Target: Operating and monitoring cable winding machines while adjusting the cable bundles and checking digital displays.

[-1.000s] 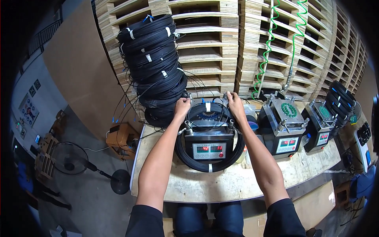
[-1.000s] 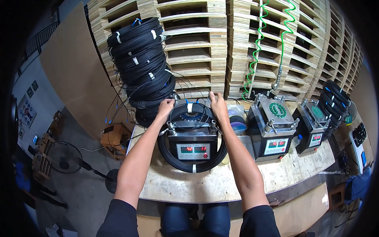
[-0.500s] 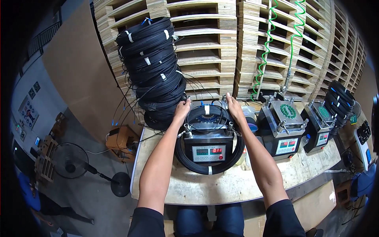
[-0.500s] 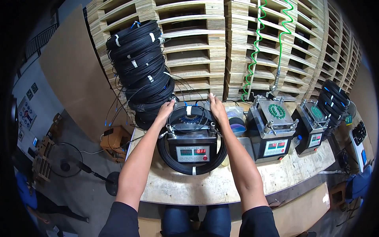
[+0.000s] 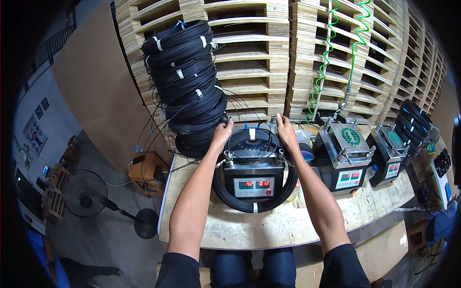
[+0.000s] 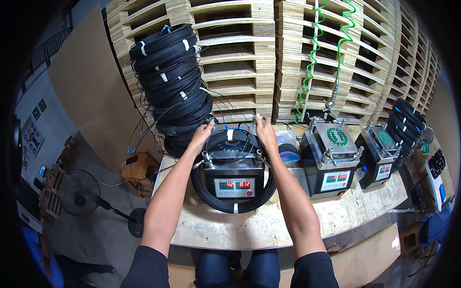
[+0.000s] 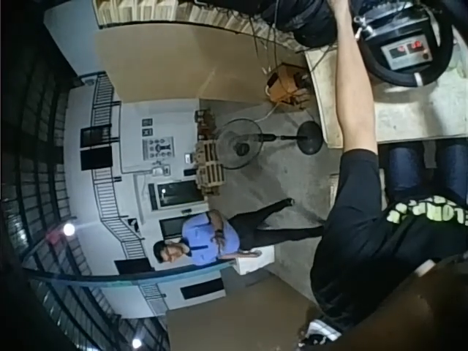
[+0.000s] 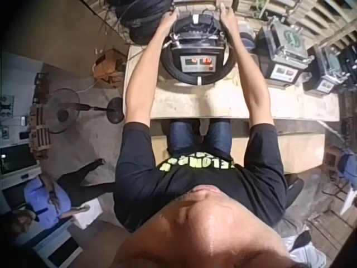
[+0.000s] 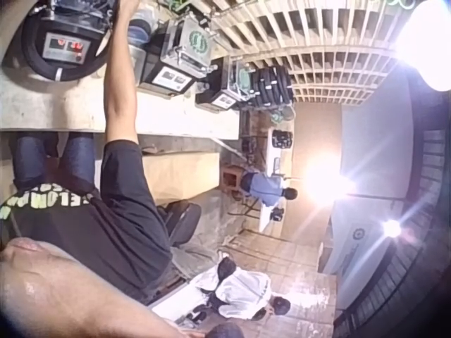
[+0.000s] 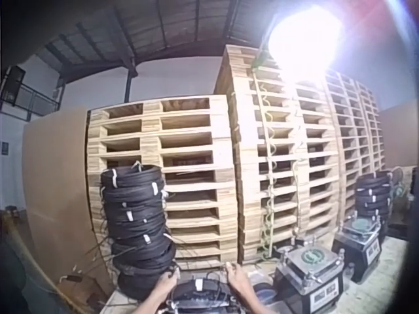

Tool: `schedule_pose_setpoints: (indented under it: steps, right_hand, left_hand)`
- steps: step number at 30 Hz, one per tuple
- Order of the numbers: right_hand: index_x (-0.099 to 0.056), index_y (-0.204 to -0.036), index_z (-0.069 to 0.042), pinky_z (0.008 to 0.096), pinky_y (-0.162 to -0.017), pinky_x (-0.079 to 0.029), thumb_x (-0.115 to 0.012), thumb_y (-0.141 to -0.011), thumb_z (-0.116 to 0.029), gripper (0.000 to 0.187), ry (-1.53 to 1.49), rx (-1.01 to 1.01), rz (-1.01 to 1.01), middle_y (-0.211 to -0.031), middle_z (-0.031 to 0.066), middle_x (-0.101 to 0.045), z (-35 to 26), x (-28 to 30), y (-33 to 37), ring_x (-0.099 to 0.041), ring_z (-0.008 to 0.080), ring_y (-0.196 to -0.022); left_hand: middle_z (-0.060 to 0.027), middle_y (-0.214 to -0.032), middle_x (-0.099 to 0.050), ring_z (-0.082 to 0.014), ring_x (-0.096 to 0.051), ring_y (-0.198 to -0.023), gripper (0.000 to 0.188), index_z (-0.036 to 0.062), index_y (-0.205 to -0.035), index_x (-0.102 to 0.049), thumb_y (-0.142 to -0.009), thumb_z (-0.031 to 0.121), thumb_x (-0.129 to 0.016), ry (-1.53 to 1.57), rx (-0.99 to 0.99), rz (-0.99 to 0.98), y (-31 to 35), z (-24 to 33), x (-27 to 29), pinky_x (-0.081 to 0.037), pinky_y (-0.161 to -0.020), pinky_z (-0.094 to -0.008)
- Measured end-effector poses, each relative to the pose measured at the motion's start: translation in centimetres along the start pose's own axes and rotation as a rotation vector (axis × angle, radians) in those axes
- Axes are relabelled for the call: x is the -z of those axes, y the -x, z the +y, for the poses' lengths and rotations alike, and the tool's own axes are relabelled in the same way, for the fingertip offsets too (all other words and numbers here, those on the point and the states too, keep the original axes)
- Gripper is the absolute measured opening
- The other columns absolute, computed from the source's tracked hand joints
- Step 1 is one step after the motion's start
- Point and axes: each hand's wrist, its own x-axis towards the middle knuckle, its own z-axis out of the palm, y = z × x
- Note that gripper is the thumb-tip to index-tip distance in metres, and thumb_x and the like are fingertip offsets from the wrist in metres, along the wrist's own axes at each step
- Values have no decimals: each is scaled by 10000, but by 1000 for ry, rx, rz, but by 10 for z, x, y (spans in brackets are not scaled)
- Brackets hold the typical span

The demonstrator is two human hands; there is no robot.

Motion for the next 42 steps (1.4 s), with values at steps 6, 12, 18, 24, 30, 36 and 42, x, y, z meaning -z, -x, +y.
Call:
schedule_pose_setpoints:
  steps: [6, 12, 18, 24, 30, 36, 42]
  right_hand:
    - [-499, -1376, 37, 386, -1001, -448, -437, -1031, -554, 687, -86, 76, -104, -1192, 227, -657, 6, -5, -4, -611, 319, -1142]
    - [-513, -1352, 50, 360, -817, -518, -481, -1042, -484, 618, -213, 67, -107, -1119, 193, -671, 3, -9, 2, -672, 231, -869]
    - [-552, -1313, 56, 370, -748, -526, -489, -1031, -508, 634, -91, 137, 33, -1054, 197, -693, 11, -6, -4, -669, 214, -744]
    - [-600, -1242, 35, 509, -961, -468, -451, -1025, -532, 624, 5, 74, -8, -1125, 344, -650, 0, -2, 3, -601, 489, -1141]
    - [-624, -1207, 44, 423, -945, -469, -433, -1036, -524, 623, -29, 93, -69, -1093, 273, -682, 5, -2, -1, -636, 412, -1085]
    - [-608, -1224, 62, 415, -924, -479, -437, -1039, -518, 632, -62, 120, -42, -1097, 277, -681, 7, -5, 1, -650, 384, -1059]
    - [-568, -1283, 70, 413, -966, -474, -448, -1034, -520, 651, -40, 130, 26, -1149, 279, -672, 3, -6, 1, -644, 387, -1102]
  left_hand:
    - [-208, -1270, -637, -269, -607, -1160, 665, -59, -1332, -567, -972, 501, -569, 1, 46, -13, -4, -4, 6, -457, -975, -357]
    - [-221, -1307, -618, -282, -595, -1205, 662, -59, -1349, -551, -963, 478, -589, -34, 19, 41, 11, 2, 14, -456, -995, -362]
    - [-201, -1244, -653, -259, -619, -1138, 623, -61, -1319, -579, -963, 450, -603, -3, -17, -20, 1, -1, 6, -467, -958, -346]
    - [-215, -1178, -678, -291, -633, -1111, 593, -67, -1238, -628, -952, 452, -604, 58, 21, -52, -4, -8, 6, -476, -935, -366]
    - [-209, -1232, -643, -261, -613, -1126, 631, -60, -1311, -571, -944, 450, -630, 16, 13, 20, 3, -1, 6, -468, -949, -353]
    - [-238, -1358, -575, -301, -565, -1249, 711, -61, -1386, -501, -894, 418, -683, -5, -2, 41, 19, 12, 12, -439, -1031, -367]
    - [-243, -1392, -546, -303, -542, -1281, 730, -71, -1402, -477, -888, 411, -666, 29, 25, -52, 11, 7, 16, -426, -1049, -368]
